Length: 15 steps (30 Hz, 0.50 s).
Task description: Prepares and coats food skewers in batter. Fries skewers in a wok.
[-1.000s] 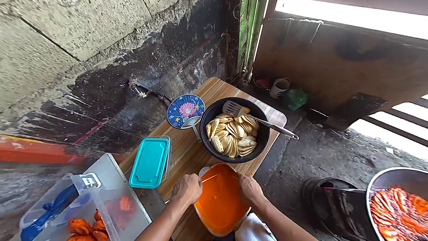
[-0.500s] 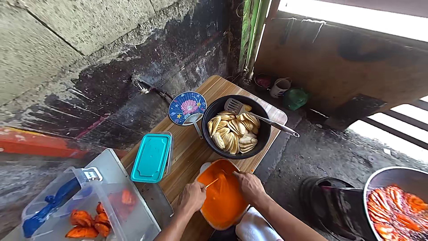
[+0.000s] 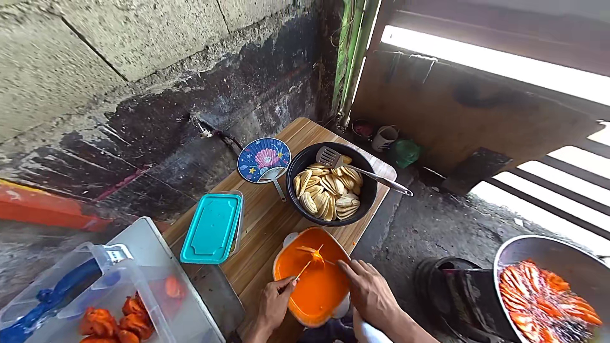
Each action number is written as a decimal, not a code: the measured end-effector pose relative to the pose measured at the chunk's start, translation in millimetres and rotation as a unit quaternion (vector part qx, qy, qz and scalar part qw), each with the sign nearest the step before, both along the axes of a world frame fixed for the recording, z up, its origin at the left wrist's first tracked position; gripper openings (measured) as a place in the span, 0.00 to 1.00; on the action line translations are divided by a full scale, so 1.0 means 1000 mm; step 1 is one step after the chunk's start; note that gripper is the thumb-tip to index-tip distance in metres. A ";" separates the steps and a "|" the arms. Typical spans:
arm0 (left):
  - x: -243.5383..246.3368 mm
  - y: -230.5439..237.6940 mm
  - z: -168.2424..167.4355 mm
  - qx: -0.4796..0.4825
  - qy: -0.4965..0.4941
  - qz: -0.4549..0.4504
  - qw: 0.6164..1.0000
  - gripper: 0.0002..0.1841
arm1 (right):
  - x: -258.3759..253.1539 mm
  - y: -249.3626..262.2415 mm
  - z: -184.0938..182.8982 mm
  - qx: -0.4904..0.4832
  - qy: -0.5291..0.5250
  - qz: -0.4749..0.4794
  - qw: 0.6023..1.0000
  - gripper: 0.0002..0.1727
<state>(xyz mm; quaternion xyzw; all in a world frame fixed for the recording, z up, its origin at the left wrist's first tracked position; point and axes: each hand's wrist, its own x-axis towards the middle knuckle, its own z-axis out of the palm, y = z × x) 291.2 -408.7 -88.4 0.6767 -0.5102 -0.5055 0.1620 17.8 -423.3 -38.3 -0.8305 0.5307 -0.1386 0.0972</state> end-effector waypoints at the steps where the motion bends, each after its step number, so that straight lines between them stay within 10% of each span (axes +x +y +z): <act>1: 0.000 0.004 -0.001 -0.013 0.022 0.011 1.000 0.15 | 0.001 0.006 -0.001 -0.007 -0.002 0.010 1.000 0.22; 15: -0.001 0.032 0.013 -0.083 0.083 0.060 0.991 0.13 | 0.010 0.045 -0.001 0.028 0.006 0.013 0.999 0.25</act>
